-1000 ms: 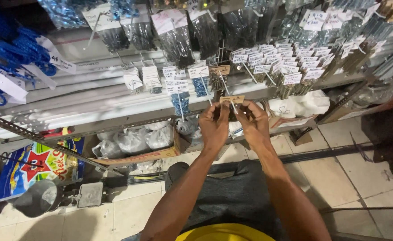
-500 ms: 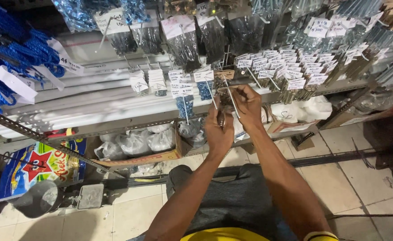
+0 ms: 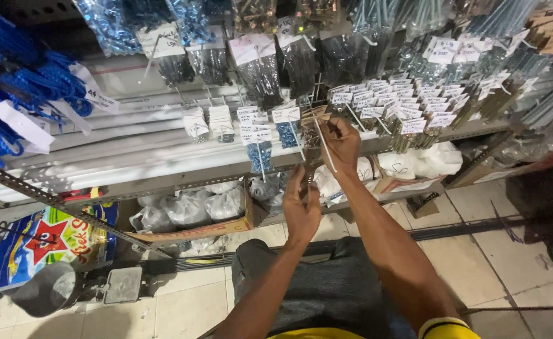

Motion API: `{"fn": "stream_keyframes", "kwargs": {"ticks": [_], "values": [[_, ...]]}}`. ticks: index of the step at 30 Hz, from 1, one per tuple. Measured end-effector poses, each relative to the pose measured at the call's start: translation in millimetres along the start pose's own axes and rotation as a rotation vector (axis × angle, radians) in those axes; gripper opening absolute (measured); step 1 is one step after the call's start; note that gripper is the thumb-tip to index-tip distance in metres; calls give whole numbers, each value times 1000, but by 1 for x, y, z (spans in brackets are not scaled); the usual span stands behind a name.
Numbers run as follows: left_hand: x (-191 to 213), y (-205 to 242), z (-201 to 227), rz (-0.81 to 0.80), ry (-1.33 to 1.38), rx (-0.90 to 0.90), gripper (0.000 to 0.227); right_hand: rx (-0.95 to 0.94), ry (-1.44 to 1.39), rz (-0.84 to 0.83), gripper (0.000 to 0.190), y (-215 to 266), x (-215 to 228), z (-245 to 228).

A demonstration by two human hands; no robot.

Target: The person is taking small plastic bags containing hardware supplies from a storage bin and hanging them individually onto hooks on a display rack.

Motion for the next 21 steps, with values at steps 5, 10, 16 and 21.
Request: {"fn": "stream_keyframes", "kwargs": {"ticks": [5,10,16,21], "values": [[7,5,-11,-5,-35,71,49,-36,-3,-7,21,-2,-2,9],[6,4,-41,12,54,162,47,-110,-118,41,19,4,0,26],[13,6,-47,21,1,283,51,-71,-177,122,9,27,6,14],[25,-4,-44,140,23,144,38,-455,153,-107,52,27,0,10]]}}
Point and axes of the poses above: each hand's wrist, its own y-axis away from the middle knuckle, its own x-axis out of the back of the hand, z = x × y, the point moved 9 cm from there along -y, towards the middle knuckle, and after that the axes turned 1 degree about y, right-handed, at the moved point
